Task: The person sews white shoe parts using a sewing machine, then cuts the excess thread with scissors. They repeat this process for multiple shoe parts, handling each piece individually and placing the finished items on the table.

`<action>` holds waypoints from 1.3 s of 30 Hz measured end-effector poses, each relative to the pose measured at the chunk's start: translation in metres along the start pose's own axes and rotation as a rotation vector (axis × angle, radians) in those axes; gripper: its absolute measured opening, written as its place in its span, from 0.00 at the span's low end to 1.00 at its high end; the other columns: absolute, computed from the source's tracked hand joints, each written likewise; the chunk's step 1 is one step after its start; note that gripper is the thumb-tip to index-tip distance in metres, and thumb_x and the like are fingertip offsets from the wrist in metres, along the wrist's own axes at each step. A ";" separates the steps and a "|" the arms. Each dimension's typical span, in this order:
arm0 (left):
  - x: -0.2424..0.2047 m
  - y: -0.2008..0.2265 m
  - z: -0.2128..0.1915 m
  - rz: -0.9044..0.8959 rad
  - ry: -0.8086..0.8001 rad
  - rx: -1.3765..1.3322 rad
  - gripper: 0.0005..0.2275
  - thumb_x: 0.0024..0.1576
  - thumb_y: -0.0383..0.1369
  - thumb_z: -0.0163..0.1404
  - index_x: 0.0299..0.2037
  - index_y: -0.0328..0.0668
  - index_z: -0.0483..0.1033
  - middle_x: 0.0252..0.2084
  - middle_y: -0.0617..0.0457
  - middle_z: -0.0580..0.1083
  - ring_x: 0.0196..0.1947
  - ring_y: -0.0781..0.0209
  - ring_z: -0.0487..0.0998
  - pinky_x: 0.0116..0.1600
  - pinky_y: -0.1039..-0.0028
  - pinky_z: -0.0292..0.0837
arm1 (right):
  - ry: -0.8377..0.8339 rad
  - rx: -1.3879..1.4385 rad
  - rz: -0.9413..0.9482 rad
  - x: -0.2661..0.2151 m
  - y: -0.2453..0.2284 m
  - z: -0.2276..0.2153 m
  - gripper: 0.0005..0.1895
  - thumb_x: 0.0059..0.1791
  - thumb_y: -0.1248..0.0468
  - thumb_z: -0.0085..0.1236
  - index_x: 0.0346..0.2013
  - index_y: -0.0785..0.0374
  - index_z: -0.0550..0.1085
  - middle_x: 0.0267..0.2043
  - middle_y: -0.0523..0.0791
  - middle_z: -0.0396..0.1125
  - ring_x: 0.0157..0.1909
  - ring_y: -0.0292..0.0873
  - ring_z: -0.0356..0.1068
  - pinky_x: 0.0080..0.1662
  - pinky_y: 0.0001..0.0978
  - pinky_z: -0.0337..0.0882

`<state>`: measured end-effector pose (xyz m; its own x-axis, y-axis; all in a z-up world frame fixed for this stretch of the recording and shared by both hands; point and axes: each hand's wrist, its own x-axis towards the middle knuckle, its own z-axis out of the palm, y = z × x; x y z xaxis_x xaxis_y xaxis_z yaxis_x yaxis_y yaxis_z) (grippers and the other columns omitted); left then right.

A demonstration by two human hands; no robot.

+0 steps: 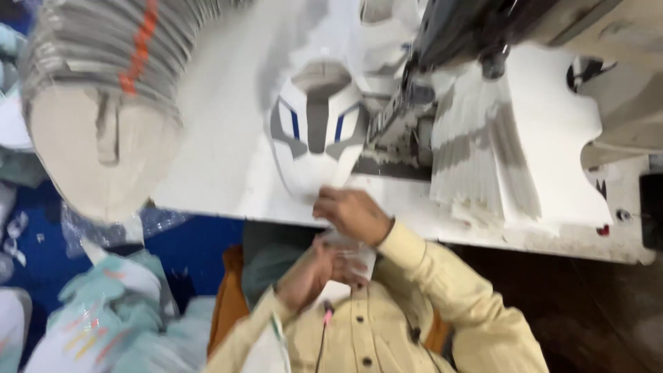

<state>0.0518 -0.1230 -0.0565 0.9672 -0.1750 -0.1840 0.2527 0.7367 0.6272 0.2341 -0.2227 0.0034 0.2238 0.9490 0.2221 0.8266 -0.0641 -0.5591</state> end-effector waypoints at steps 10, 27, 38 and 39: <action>-0.031 0.015 -0.005 -0.054 -0.367 1.054 0.25 0.66 0.46 0.44 0.64 0.32 0.66 0.68 0.37 0.64 0.68 0.43 0.62 0.66 0.60 0.59 | 0.360 -0.179 0.093 0.053 0.035 -0.055 0.22 0.45 0.81 0.48 0.51 0.68 0.74 0.52 0.53 0.68 0.53 0.58 0.69 0.52 0.46 0.71; 0.039 0.094 0.018 0.441 0.579 1.024 0.12 0.63 0.35 0.56 0.46 0.31 0.79 0.29 0.52 0.76 0.29 0.73 0.70 0.35 0.78 0.69 | 0.371 1.075 0.528 -0.032 0.000 0.027 0.17 0.55 0.73 0.54 0.57 0.64 0.65 0.42 0.44 0.68 0.31 0.33 0.62 0.33 0.24 0.64; 0.046 0.092 0.026 0.401 0.463 1.168 0.10 0.59 0.34 0.60 0.43 0.34 0.79 0.38 0.48 0.82 0.38 0.63 0.85 0.41 0.76 0.78 | 0.451 1.306 0.555 -0.052 -0.009 0.022 0.26 0.51 0.77 0.42 0.66 0.69 0.63 0.50 0.46 0.71 0.49 0.37 0.73 0.52 0.29 0.74; 0.047 0.091 0.026 0.400 0.461 1.167 0.10 0.59 0.34 0.60 0.43 0.34 0.79 0.38 0.48 0.82 0.38 0.63 0.85 0.41 0.76 0.78 | 0.452 1.305 0.558 -0.054 -0.008 0.022 0.26 0.51 0.77 0.42 0.66 0.69 0.63 0.50 0.46 0.71 0.49 0.37 0.73 0.52 0.29 0.74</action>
<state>0.1205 -0.0810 0.0119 0.9412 0.3301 0.0721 0.0508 -0.3490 0.9357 0.2038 -0.2661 -0.0219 0.6873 0.7063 -0.1695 -0.3965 0.1693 -0.9023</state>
